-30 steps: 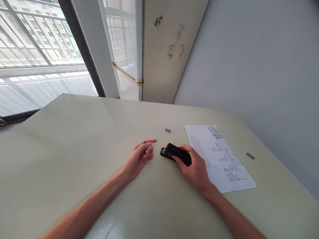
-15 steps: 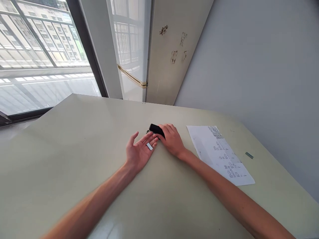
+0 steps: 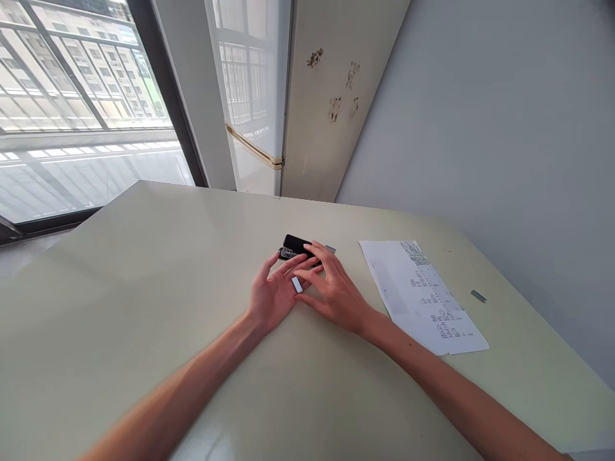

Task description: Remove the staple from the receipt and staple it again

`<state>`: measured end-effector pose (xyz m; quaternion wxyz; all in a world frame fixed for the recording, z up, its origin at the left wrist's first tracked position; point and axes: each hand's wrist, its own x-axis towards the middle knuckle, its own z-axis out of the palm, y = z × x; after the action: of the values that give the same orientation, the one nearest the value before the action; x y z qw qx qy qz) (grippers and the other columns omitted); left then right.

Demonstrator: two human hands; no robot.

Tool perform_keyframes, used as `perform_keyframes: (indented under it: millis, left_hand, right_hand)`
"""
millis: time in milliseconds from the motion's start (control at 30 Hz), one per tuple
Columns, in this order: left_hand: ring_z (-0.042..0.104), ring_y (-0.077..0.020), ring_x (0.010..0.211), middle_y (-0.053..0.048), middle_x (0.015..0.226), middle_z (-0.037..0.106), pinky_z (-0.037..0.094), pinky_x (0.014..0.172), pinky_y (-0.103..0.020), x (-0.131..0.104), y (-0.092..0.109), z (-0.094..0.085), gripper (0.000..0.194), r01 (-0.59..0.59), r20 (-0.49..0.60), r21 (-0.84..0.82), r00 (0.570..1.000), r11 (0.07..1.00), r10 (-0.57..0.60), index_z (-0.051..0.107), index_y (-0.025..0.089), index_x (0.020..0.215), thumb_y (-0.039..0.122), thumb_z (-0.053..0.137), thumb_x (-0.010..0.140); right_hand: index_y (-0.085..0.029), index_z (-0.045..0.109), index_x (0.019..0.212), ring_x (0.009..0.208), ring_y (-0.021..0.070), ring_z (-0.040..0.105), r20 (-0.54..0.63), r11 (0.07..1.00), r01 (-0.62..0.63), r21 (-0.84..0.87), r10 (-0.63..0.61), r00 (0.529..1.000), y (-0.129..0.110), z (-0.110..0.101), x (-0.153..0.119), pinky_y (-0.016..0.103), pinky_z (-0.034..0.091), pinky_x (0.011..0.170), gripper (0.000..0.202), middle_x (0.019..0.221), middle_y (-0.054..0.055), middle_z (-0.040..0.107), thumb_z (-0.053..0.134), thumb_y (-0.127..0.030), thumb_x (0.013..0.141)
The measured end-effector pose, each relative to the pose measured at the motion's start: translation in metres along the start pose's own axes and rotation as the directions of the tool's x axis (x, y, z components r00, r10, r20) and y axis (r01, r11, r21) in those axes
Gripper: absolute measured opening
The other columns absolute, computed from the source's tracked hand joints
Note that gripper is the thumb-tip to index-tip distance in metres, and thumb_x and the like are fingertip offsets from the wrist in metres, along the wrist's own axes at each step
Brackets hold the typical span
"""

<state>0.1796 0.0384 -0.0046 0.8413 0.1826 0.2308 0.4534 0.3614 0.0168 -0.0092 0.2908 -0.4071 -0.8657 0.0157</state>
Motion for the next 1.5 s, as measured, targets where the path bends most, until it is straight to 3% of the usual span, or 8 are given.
perform_keyframes:
  millis: [267, 433, 533, 700, 833, 967, 1167, 1500]
  left_hand:
    - [0.064, -0.0358, 0.130, -0.019, 0.136, 0.072, 0.054, 0.104, -0.043, 0.000, -0.007, 0.001, 0.049, 0.061, 0.095, 0.167, 0.992, 0.984, -0.078, 0.078, 0.012, 0.118, 0.053, 0.064, 0.096]
    - [0.062, -0.0367, 0.136, -0.022, 0.141, 0.068, 0.051, 0.115, -0.044, 0.005, -0.004, 0.005, 0.047, 0.071, 0.010, 0.139, 0.997, 0.988, -0.073, 0.078, 0.007, 0.116, 0.048, 0.063, 0.097]
    - [0.065, -0.0367, 0.132, -0.023, 0.141, 0.068, 0.054, 0.113, -0.044, 0.007, -0.002, 0.008, 0.044, 0.086, -0.079, 0.089, 0.994, 0.992, -0.079, 0.078, 0.006, 0.114, 0.043, 0.061, 0.098]
    - [0.075, -0.0323, 0.111, -0.022, 0.120, 0.075, 0.061, 0.103, -0.043, 0.008, 0.002, 0.011, 0.038, 0.092, -0.159, 0.037, 0.984, 0.995, -0.085, 0.077, 0.007, 0.110, 0.038, 0.060, 0.097]
    - [0.075, -0.0263, 0.093, -0.018, 0.102, 0.075, 0.065, 0.089, -0.039, 0.008, 0.003, 0.015, 0.033, 0.086, -0.196, 0.023, 0.977, 0.996, -0.080, 0.076, 0.008, 0.107, 0.034, 0.059, 0.097]
    - [0.071, -0.0227, 0.082, -0.015, 0.091, 0.071, 0.065, 0.078, -0.036, 0.009, 0.004, 0.018, 0.032, 0.080, -0.207, 0.038, 0.976, 0.996, -0.071, 0.076, 0.007, 0.104, 0.032, 0.056, 0.098]
    - [0.072, -0.0217, 0.083, -0.014, 0.093, 0.072, 0.065, 0.080, -0.033, 0.014, 0.005, 0.012, 0.028, 0.079, -0.180, 0.101, 0.982, 0.992, -0.060, 0.078, 0.007, 0.101, 0.028, 0.060, 0.096]
    - [0.054, -0.0421, 0.144, -0.015, 0.149, 0.064, 0.045, 0.122, -0.056, 0.018, 0.001, 0.006, 0.034, 0.078, 0.022, 0.365, 0.995, 0.928, -0.093, 0.079, 0.016, 0.120, 0.034, 0.076, 0.091]
  right_hand:
    - [-0.023, 0.068, 0.123, 0.159, 0.0314, 0.032, -0.025, 1.000, -0.010, -0.006, 0.009, 1.000, 0.005, -0.027, -0.023, 0.061, 0.039, 0.126, 0.024, 0.162, 0.015, 0.046, 0.062, -0.037, 0.104]
    - [-0.027, 0.069, 0.125, 0.155, 0.0313, 0.040, -0.107, 0.974, -0.203, -0.098, 0.192, 0.976, 0.049, -0.069, -0.077, 0.060, 0.039, 0.125, 0.027, 0.158, 0.012, 0.050, 0.060, -0.042, 0.104]
    - [-0.029, 0.072, 0.118, 0.148, 0.0319, 0.047, -0.212, 0.855, -0.491, -0.167, 0.455, 0.865, 0.086, -0.096, -0.130, 0.056, 0.046, 0.117, 0.030, 0.156, 0.009, 0.051, 0.059, -0.050, 0.103]
    - [-0.023, 0.073, 0.114, 0.142, 0.0347, 0.050, -0.406, 0.498, -0.845, -0.197, 0.742, 0.533, 0.132, -0.133, -0.226, 0.050, 0.049, 0.109, 0.050, 0.154, 0.016, 0.050, 0.059, -0.066, 0.093]
    - [-0.020, 0.072, 0.112, 0.141, 0.0370, 0.050, -0.462, 0.358, -0.916, -0.184, 0.791, 0.402, 0.150, -0.140, -0.274, 0.053, 0.047, 0.109, 0.057, 0.148, 0.020, 0.054, 0.056, -0.070, 0.091]
    - [-0.019, 0.072, 0.112, 0.136, 0.0388, 0.053, -0.492, 0.282, -0.947, -0.156, 0.809, 0.322, 0.157, -0.137, -0.285, 0.054, 0.049, 0.103, 0.058, 0.147, 0.021, 0.055, 0.056, -0.069, 0.090]
    - [-0.015, 0.061, 0.132, 0.136, 0.0395, 0.053, -0.502, 0.332, -0.942, -0.040, 0.809, 0.306, 0.132, -0.130, -0.266, 0.054, 0.047, 0.107, 0.066, 0.138, 0.023, 0.061, 0.061, -0.066, 0.090]
    - [-0.031, 0.060, 0.134, 0.137, 0.0323, 0.058, -0.315, 0.537, -0.842, -0.054, 0.791, 0.524, 0.077, -0.104, -0.225, 0.046, 0.061, 0.091, 0.043, 0.152, 0.008, 0.058, 0.055, -0.057, 0.100]
